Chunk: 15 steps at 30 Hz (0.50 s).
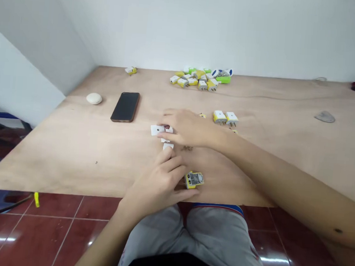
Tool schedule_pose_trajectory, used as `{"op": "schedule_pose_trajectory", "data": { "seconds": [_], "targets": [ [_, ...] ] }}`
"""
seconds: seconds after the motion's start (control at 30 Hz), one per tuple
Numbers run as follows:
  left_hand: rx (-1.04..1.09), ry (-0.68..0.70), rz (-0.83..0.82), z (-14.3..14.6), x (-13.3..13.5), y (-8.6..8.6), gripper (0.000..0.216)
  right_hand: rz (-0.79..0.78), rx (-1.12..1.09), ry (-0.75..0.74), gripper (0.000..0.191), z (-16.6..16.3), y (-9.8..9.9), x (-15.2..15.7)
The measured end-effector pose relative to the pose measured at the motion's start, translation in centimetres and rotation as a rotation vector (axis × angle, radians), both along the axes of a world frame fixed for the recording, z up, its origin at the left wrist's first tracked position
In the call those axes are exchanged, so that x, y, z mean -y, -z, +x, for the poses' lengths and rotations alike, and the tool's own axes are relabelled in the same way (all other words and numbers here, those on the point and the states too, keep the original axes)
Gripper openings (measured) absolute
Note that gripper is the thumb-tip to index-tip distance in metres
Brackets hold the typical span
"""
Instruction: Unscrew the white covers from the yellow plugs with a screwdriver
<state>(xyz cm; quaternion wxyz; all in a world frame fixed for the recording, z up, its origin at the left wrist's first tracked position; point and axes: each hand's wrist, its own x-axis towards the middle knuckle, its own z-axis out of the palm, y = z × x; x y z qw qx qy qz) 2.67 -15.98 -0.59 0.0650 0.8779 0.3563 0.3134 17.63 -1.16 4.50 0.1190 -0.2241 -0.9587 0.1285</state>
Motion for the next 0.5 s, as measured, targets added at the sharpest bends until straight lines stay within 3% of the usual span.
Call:
{"op": "schedule_pose_trajectory", "data": {
  "seconds": [0.2,0.37,0.5],
  "targets": [
    [0.002,0.004,0.001,-0.1,0.1,0.0,0.029,-0.009,0.25,-0.164,0.019,-2.7,-1.2,-2.4],
    [0.014,0.004,0.02,0.0,0.2,-0.1,0.032,-0.041,0.243,-0.215,0.033,-3.4,-1.1,-2.9],
    [0.01,-0.002,-0.018,0.0,0.2,-0.1,0.031,0.065,0.168,-0.257,0.038,-3.0,-0.2,-3.5]
  ]
}}
